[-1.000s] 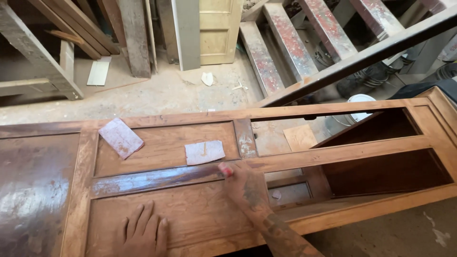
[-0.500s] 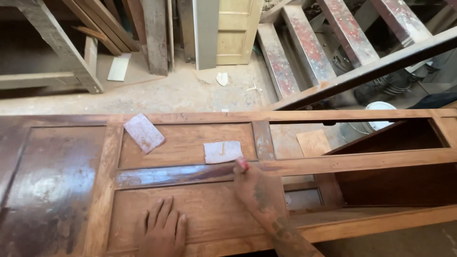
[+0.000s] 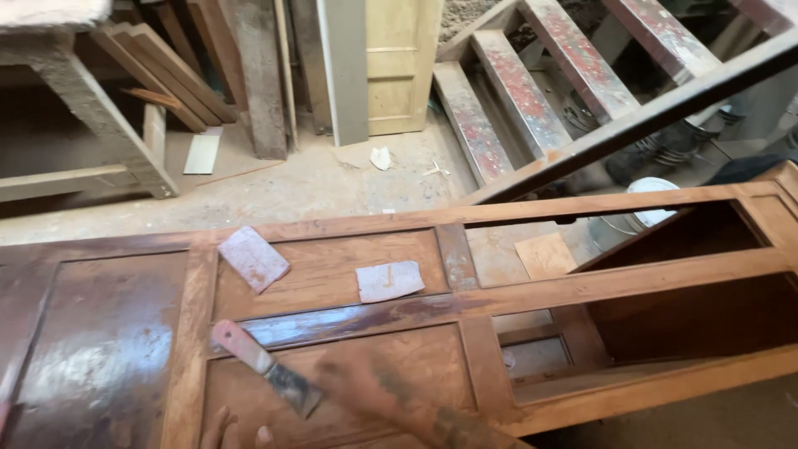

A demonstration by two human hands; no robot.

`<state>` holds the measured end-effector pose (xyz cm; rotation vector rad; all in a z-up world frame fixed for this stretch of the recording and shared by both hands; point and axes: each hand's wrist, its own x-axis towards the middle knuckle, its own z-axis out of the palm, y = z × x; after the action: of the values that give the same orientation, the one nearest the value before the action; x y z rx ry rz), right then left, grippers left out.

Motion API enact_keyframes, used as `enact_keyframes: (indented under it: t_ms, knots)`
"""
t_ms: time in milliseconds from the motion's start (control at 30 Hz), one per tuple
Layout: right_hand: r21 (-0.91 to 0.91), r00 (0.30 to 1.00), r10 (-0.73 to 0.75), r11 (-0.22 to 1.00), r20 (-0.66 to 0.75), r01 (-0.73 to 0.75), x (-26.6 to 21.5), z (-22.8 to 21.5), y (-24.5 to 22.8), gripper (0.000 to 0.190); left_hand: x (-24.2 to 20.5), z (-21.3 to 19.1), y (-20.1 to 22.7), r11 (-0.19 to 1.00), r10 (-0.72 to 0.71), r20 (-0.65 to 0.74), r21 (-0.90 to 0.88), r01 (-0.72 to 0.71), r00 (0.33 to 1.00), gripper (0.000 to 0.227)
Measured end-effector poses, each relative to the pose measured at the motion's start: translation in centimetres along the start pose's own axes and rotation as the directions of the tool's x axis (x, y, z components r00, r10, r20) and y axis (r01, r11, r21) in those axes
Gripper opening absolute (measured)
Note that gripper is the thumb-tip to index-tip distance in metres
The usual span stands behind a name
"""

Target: Refinishing a wooden cabinet by sanding the surfaces and applying a finish with a brush

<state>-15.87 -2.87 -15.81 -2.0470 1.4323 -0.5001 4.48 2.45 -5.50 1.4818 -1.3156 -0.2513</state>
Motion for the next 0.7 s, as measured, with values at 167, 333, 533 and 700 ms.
enact_keyframes:
  t_ms: [167,333,533,700]
  knots:
    - [-0.156,0.859,0.012,0.982,-0.512,-0.106,1.8,-21.0,-7.5,0.023,14.4,2.4,3.8,-0.031,0.883,-0.373,0.559,-0.829,-0.285,0.023]
    - [-0.313,0.929,0.248,0.890,-0.276,-0.331,2.6,-21.6,-5.0,0.063,6.4,0.4,6.3,0.444,0.896,-0.036,0.098,-0.890,0.443,0.016]
    - [-0.144,0.714,-0.042,0.986,-0.699,-0.084,-1.5,-23.9,-8.8,0.029,4.0,3.0,4.0,0.711,0.703,0.200,-0.175,-0.682,0.682,0.023]
    - [0.814,0.243,0.787,0.581,-0.567,0.017,-7.9,-23.2,-4.0,0.015,2.8,6.5,9.2,0.798,0.586,0.289,-0.370,-0.476,0.757,0.026]
